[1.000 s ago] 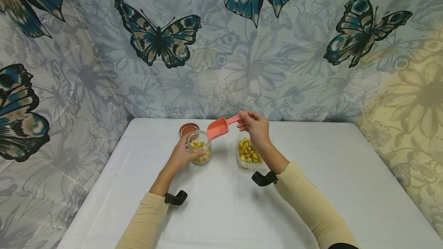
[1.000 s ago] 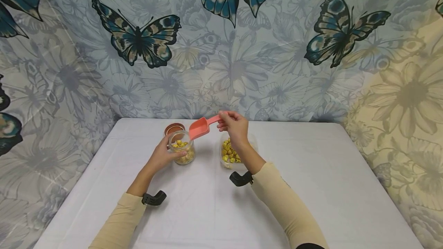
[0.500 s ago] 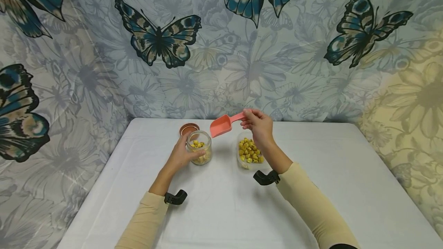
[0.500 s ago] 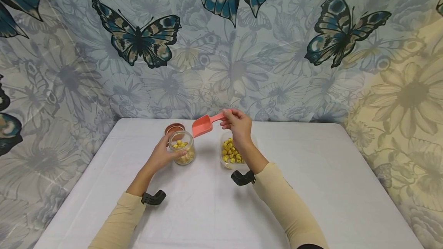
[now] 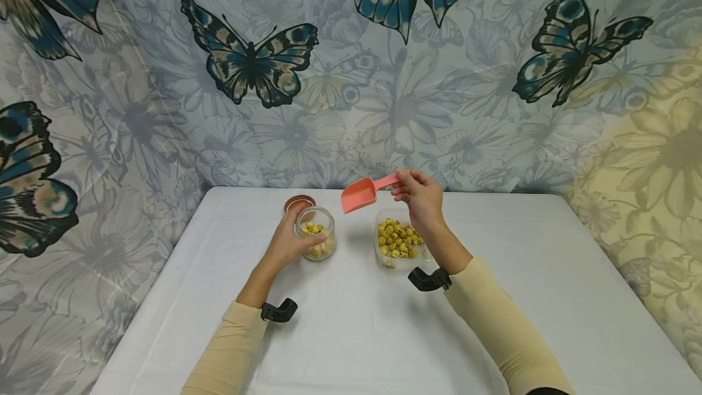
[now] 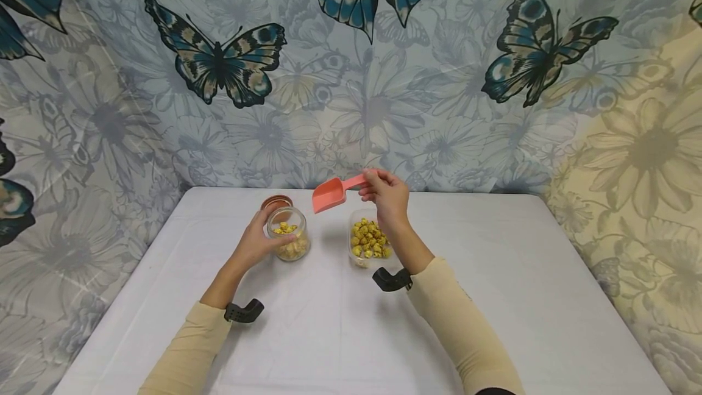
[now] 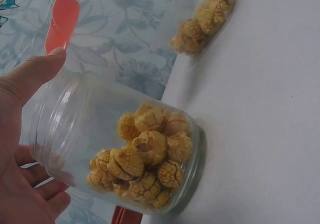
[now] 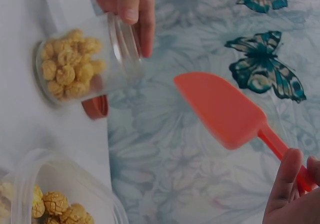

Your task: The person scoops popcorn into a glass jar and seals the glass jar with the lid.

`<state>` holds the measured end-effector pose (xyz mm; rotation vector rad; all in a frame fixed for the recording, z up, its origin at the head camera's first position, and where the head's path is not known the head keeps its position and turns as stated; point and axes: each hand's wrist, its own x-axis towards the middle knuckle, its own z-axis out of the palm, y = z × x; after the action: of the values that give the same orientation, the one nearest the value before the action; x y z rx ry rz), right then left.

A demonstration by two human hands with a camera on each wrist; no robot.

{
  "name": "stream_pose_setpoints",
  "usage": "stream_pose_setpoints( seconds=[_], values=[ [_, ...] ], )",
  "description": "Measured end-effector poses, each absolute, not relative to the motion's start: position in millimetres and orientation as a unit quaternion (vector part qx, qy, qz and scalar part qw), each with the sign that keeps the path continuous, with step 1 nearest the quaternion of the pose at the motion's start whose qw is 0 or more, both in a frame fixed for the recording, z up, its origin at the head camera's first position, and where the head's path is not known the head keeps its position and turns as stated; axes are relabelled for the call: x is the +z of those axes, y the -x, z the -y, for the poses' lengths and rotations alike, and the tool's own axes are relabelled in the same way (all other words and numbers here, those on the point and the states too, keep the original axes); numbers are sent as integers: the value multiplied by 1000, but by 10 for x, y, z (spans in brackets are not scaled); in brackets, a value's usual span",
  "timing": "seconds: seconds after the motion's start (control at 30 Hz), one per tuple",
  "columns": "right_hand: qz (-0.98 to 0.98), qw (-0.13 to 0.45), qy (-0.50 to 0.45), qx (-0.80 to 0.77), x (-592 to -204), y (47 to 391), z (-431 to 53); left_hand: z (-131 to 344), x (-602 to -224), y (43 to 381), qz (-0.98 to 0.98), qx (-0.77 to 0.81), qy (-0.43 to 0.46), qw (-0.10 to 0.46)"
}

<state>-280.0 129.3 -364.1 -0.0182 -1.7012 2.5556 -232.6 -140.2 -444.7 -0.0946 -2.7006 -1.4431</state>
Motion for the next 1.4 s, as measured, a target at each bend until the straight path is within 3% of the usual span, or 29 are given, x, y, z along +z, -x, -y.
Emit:
stream_pose_setpoints(
  seconds=[0.63,0.97,1.4],
  values=[
    [523,62,9,850,-3625,2762,-1523,1292,-4280,2291,876,-475,49,67],
    [507,76,17,858,-3658,2726,-1673,1213,-4210,2260,858,-508,65,43],
    [522,111,38,845,-3722,2712,-1836,1013,-4183,2279,877,-456,121,90]
  ],
)
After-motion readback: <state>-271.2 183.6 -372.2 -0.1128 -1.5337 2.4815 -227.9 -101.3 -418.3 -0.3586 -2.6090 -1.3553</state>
